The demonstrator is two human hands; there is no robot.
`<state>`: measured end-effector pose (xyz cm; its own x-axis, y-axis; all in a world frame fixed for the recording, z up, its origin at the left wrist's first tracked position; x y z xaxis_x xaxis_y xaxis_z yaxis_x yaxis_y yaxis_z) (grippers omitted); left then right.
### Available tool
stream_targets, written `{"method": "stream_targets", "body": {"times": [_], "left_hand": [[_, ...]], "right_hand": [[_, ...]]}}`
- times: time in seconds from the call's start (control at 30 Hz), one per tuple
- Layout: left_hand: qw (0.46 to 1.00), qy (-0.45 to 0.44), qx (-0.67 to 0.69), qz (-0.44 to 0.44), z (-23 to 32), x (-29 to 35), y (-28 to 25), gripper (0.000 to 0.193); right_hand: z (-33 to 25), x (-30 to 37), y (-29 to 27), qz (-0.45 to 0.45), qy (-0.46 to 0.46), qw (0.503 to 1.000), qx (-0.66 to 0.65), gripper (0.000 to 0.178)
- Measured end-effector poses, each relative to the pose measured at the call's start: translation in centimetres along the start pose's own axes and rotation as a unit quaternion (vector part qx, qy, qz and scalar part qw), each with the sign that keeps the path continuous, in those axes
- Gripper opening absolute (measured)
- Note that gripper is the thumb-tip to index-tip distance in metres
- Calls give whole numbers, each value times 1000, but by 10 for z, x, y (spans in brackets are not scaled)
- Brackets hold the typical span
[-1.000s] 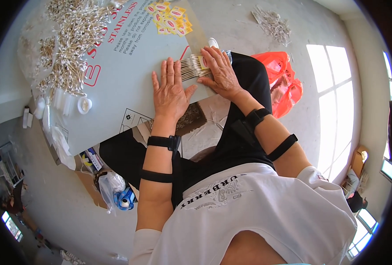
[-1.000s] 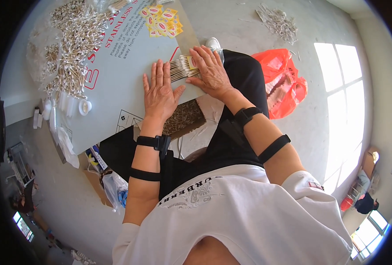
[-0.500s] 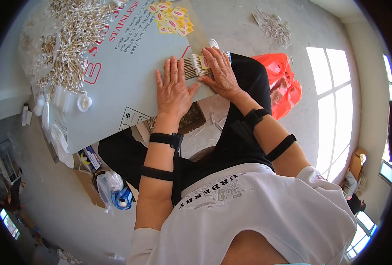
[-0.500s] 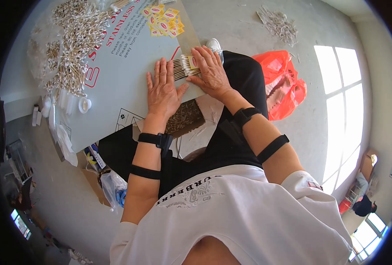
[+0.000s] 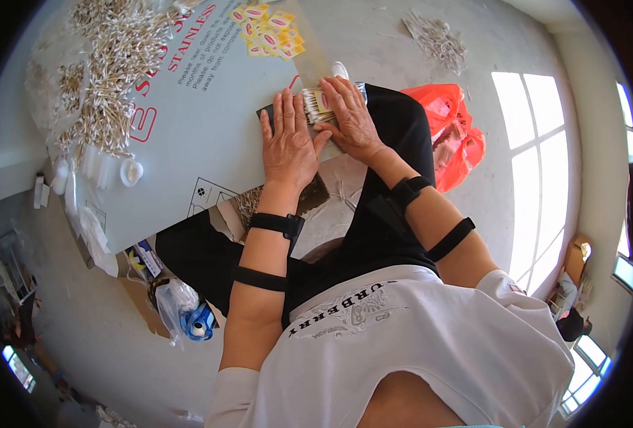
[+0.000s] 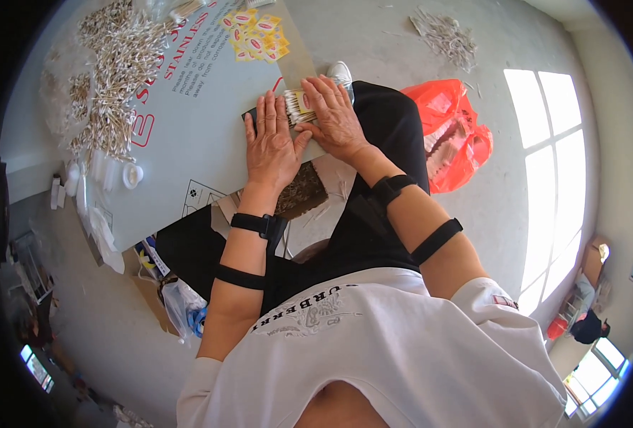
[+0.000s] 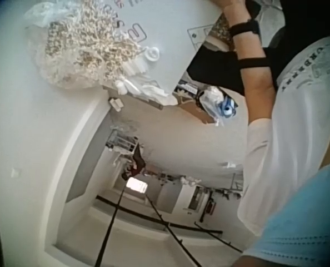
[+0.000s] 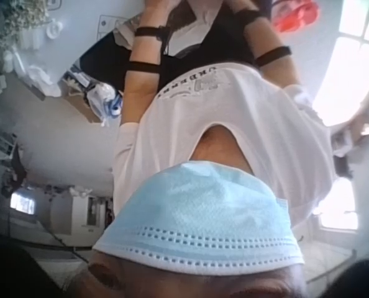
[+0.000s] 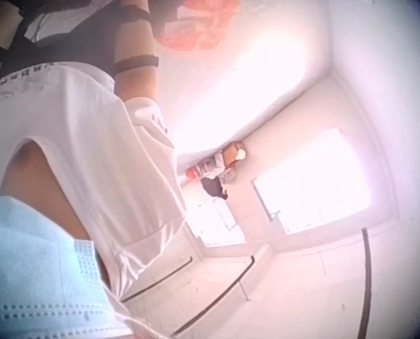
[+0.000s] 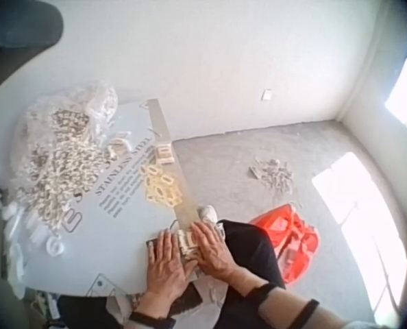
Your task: The person is packing groups of cotton swabs into small plastic bags and sealing them.
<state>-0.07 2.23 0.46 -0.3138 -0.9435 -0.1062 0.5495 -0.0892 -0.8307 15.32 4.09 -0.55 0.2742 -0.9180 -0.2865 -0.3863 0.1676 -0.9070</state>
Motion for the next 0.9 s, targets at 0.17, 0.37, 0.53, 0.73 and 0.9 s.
{"method": "stream_targets", "body": {"times": [0.17, 0.37, 0.53, 0.73, 0.9], "left_hand": [[972, -3, 211, 101, -8, -4, -5, 73], [752, -52, 603, 261, -15, -29, -4, 59], [744, -34, 617, 254, -8, -36, 6, 59], [736, -60, 632, 236, 0, -37, 7, 66], [726, -62, 643, 237, 5, -39, 8, 66]], "right_hand": [[-1, 2, -2, -15, 9, 1000, 1, 81], [-2, 0, -3, -15, 8, 1000, -7, 82], [-1, 1, -1, -14, 13, 1000, -19, 78], [-1, 1, -1, -14, 11, 999, -42, 71], [1, 3, -1, -19, 12, 998, -63, 69]]}}
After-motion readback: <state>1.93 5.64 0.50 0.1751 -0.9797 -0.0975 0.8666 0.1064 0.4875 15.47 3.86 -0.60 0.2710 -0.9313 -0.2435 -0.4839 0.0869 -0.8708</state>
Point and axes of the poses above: each hand's wrist, its own x-axis away from the middle knuckle, its own y-axis out of the palm, z = x × y, the point moved 2 cm from there along -x, towards the middle knuckle, and after that the axes turned 14 degrees about x, right-handed, at the moved point
